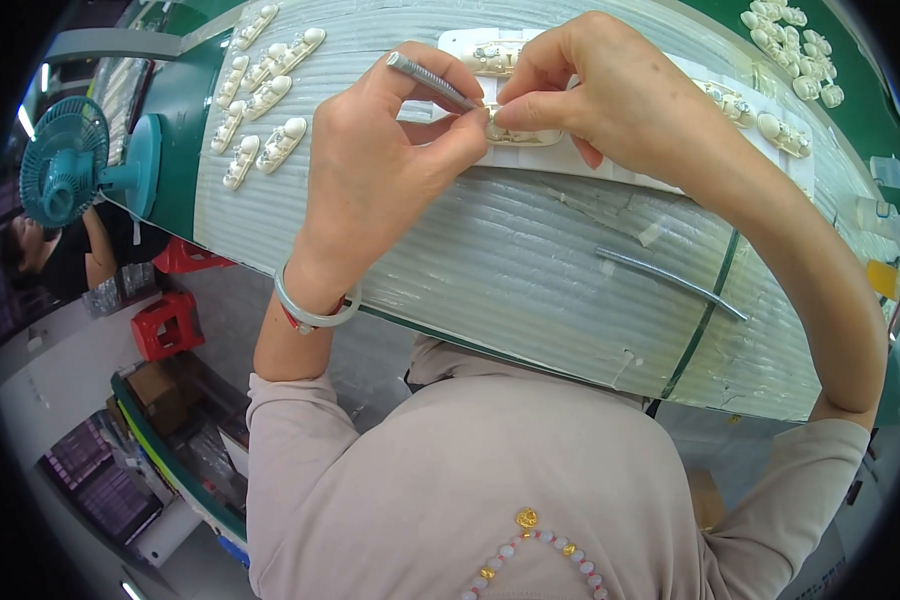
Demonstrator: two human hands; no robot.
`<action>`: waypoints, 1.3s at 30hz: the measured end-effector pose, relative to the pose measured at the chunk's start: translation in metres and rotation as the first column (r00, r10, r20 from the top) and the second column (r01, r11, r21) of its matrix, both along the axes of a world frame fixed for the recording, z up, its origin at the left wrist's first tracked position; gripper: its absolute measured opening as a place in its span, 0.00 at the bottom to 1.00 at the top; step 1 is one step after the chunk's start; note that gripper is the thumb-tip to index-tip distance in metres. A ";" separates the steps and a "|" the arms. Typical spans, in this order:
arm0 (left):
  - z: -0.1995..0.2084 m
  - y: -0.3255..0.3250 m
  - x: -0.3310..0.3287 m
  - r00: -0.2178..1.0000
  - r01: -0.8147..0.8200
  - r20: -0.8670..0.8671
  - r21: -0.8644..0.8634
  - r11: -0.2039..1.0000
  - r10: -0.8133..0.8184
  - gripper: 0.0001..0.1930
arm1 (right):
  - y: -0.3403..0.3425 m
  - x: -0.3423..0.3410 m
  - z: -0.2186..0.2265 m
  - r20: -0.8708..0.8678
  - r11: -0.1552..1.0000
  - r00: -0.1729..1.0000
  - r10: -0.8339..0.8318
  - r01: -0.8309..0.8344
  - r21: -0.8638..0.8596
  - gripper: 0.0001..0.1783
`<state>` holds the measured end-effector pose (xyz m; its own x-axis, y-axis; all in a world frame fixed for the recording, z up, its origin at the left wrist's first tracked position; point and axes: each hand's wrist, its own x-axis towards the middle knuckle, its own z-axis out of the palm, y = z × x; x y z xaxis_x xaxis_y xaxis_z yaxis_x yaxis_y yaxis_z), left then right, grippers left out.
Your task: The person works on plastic components in a tray using a metal tool, applies liquid into them from a squeeze bottle, and unloads them onto the table. The person then loads new plastic components into the tray and applies liquid to them using a dispenser bottle.
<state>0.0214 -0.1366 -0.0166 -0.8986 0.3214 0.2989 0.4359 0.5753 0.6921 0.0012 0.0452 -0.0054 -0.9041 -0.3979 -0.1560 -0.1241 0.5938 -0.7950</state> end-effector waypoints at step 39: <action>0.017 -0.010 -0.040 0.895 0.347 0.353 -0.160 0.924 -0.275 0.05 | -0.014 -0.019 0.031 0.462 0.955 0.870 -0.171 0.030 0.295 0.09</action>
